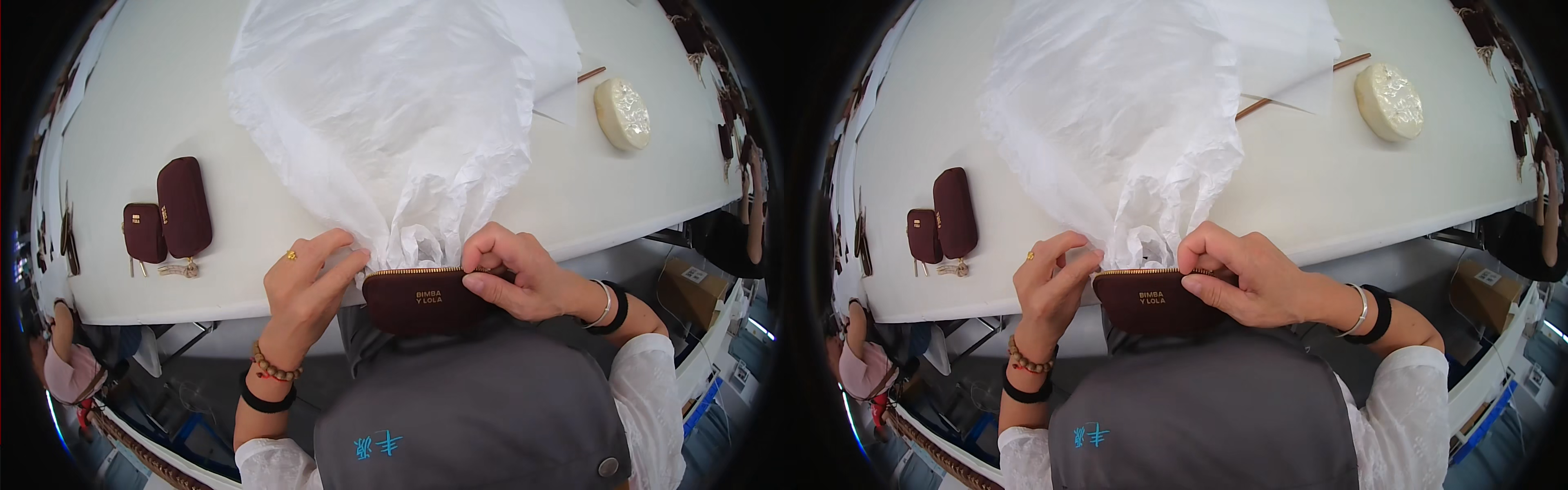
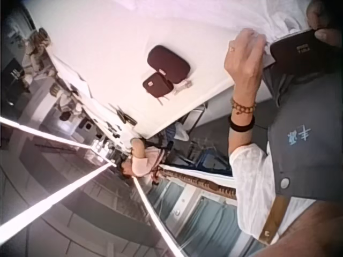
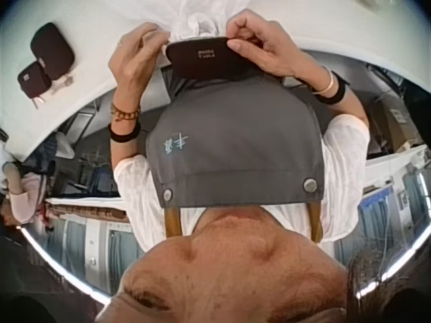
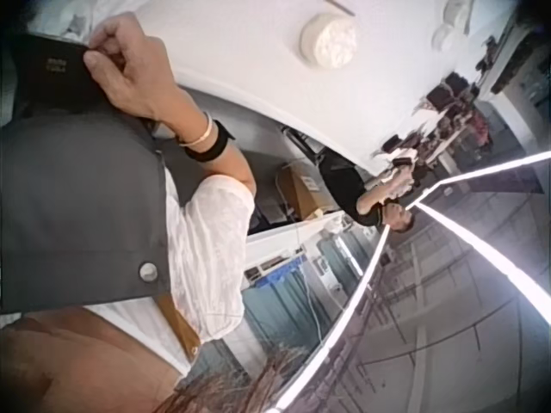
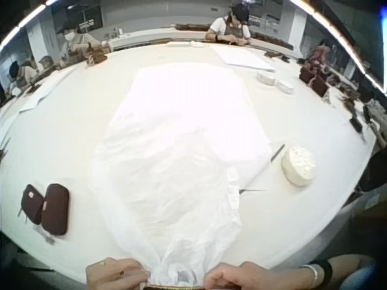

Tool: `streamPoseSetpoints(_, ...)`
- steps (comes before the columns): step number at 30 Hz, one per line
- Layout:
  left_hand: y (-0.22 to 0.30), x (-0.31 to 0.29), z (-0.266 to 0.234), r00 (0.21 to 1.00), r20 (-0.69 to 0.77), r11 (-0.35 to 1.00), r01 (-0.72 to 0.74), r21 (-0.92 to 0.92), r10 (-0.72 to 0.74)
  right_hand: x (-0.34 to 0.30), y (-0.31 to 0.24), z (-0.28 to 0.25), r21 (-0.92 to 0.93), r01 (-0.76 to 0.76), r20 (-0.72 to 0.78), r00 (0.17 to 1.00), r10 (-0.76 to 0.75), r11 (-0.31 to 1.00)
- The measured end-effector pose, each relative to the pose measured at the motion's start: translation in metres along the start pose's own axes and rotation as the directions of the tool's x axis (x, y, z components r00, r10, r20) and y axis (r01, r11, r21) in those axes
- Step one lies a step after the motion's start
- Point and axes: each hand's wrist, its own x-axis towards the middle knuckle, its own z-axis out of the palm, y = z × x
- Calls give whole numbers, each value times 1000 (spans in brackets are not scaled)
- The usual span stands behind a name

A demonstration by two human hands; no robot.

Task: The person places crumpled white tissue paper into small maroon zippered pouches. They open the pouches, stuff the paper inside to fill the volume, and then zip them closed. The person repeats this process for multiple pouches on a white table.

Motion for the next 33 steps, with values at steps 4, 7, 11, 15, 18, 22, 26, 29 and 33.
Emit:
streamPoseSetpoints(4, 9, 6, 3, 998, 19, 971, 70, -229, -68, -3, 0, 4, -30, -31, -49, 998, 30, 999)
streamPoseSetpoints(7, 32, -2, -6, 873, 201, 608, 459, -648, -444, -8, 4, 8, -92, -11, -111, 994, 1, 996)
streamPoseSetpoints(11, 34, -11, -16, 849, 354, 547, 524, -653, -392, -8, 10, 14, -89, -19, -181, 983, 2, 996)
streamPoseSetpoints(15, 38, -25, -7, 761, 468, 410, 641, -648, -450, 3, 1, 1, -173, 88, -55, 994, -99, 981)
streamPoseSetpoints(18, 36, -21, -4, 773, 448, 408, 624, -667, -449, 21, -13, -25, -591, 358, 117, 925, -363, 723)
streamPoseSetpoints(22, 34, -13, -6, 838, 397, 519, 544, -659, -374, 29, -16, -35, -873, 435, 378, 890, -257, 222)
streamPoseSetpoints(26, 35, -22, -7, 816, 358, 407, 547, -731, -454, 27, -20, -33, -648, 253, 211, 966, -151, 718)
streamPoseSetpoints(29, 43, -23, 1, 789, 333, 336, 544, -769, -516, 24, -35, -26, -244, -90, 236, 960, 149, 966)
streamPoseSetpoints(33, 51, -24, 2, 777, 344, 301, 549, -780, -527, 15, -38, -12, -166, -159, 344, 916, 208, 973)
